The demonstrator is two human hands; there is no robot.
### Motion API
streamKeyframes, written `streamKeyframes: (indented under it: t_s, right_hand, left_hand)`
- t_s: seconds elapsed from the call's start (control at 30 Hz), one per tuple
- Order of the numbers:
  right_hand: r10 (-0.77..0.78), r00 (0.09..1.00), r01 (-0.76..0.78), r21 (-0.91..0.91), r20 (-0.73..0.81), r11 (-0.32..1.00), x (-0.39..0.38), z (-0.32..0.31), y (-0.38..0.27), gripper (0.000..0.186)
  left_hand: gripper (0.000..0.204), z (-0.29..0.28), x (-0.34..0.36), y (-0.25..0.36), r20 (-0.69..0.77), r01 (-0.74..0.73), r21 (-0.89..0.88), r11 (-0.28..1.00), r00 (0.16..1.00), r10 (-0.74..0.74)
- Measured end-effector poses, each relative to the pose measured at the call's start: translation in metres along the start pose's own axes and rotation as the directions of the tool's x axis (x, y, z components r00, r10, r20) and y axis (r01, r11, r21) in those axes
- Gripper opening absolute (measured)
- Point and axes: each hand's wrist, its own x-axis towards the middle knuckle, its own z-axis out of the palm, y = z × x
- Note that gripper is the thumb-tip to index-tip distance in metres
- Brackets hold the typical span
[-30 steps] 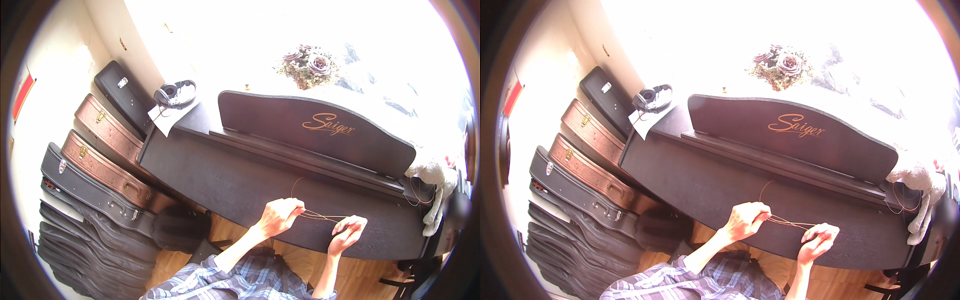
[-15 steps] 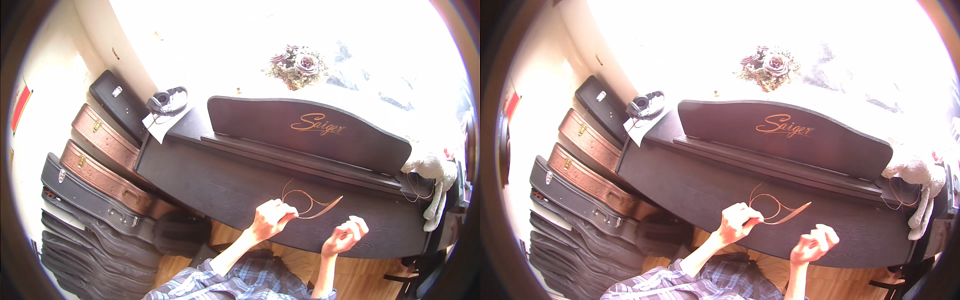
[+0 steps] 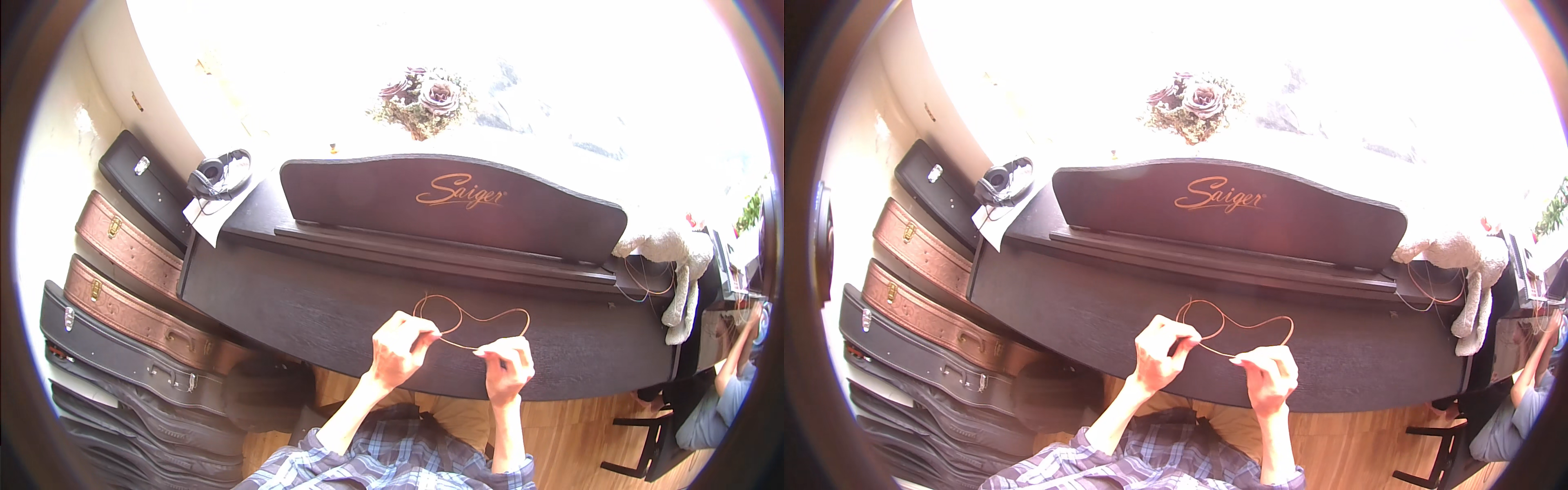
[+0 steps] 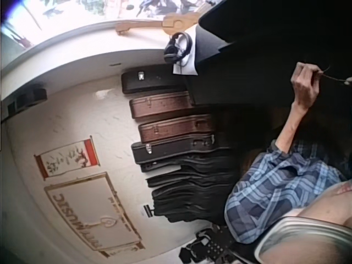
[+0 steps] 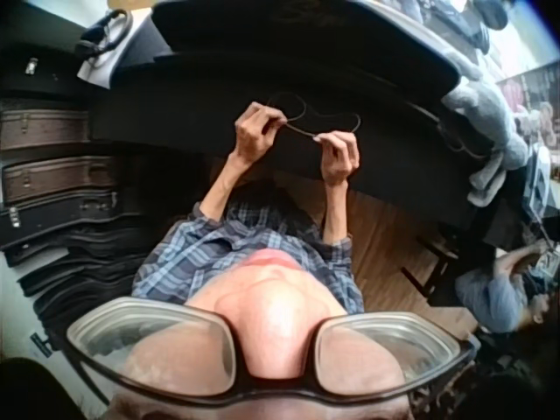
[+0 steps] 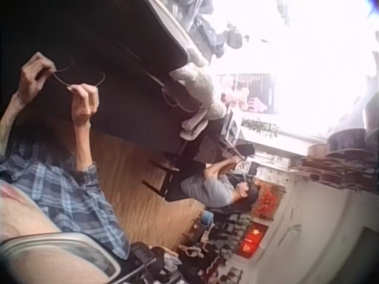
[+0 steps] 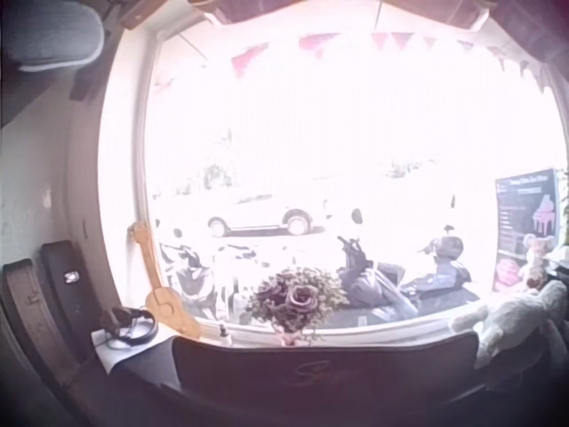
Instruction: The person manipulates a thin copper wire by hand, bending and twisting it into a circular loop on a black piano lid. The person repeatedly adjusts the loop's shape and size, then briefly handles a stuffed toy before returning to the wire.
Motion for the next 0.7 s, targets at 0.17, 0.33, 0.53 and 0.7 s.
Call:
streamKeyframes:
  t_s: [0.17, 0.33, 0.53, 0.7]
  right_hand:
    - [0.167, 0.919, -0.17, 0.023, -0.357, 0.985, -0.006, -0.004, 0.013, 0.021]
    - [0.423, 0.855, -0.32, 0.336, -0.3, 0.886, 0.001, -0.008, 0.012, 0.025]
    - [0.355, 0.836, -0.295, 0.203, -0.419, 0.934, 0.02, 0.004, -0.003, 0.043]
    - [0.353, 0.874, -0.318, 0.157, -0.332, 0.935, 0.015, 0.003, 0.004, 0.039]
  left_hand:
    - [0.007, 0.002, -0.004, -0.004, -0.087, 0.137, -0.091, 0.986, 0.986, -0.145]
    - [0.01, 0.0, -0.01, -0.005, -0.062, 0.218, -0.303, 0.928, 0.967, -0.247]
    - [0.009, -0.004, -0.012, -0.005, 0.002, 0.348, -0.466, 0.813, 0.92, -0.393]
    - [0.014, -0.004, -0.012, -0.004, 0.061, 0.407, -0.478, 0.779, 0.9, -0.432]
